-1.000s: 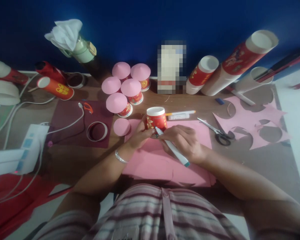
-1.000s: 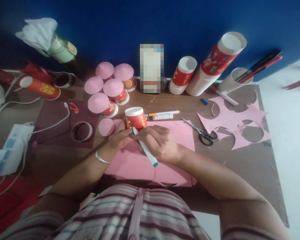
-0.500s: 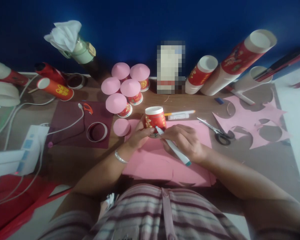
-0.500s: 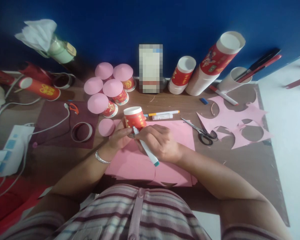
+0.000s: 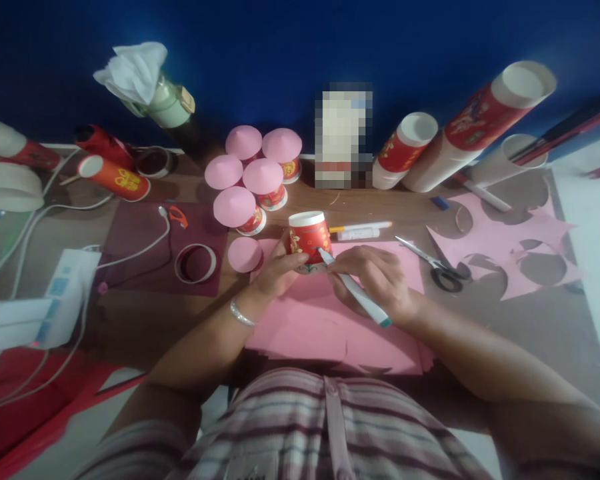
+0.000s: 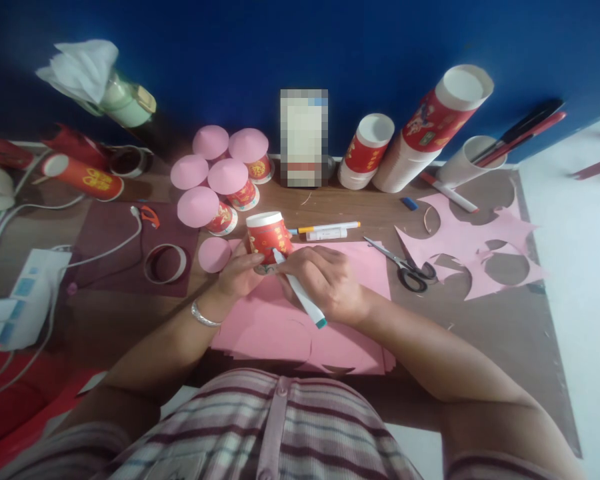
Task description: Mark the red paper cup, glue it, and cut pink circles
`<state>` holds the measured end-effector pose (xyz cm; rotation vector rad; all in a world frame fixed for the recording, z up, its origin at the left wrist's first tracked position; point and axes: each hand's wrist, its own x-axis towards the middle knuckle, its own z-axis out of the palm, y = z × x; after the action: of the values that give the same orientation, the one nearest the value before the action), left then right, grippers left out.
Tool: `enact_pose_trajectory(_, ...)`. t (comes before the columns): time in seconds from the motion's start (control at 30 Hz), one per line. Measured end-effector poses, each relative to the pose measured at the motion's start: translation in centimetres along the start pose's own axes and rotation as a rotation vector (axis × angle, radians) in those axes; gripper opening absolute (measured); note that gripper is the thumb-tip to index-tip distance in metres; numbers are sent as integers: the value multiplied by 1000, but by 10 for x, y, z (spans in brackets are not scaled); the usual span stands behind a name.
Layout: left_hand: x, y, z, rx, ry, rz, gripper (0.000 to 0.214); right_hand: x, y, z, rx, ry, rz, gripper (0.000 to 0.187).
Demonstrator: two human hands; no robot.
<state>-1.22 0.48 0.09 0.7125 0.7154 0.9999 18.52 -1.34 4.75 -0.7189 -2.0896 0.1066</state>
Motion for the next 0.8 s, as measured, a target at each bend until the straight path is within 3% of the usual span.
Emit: enact_pose_trajectory(0.8, 0, 1, -2, -64, -14, -30, 68, 2, 4, -4, -67, 28, 96, 13)
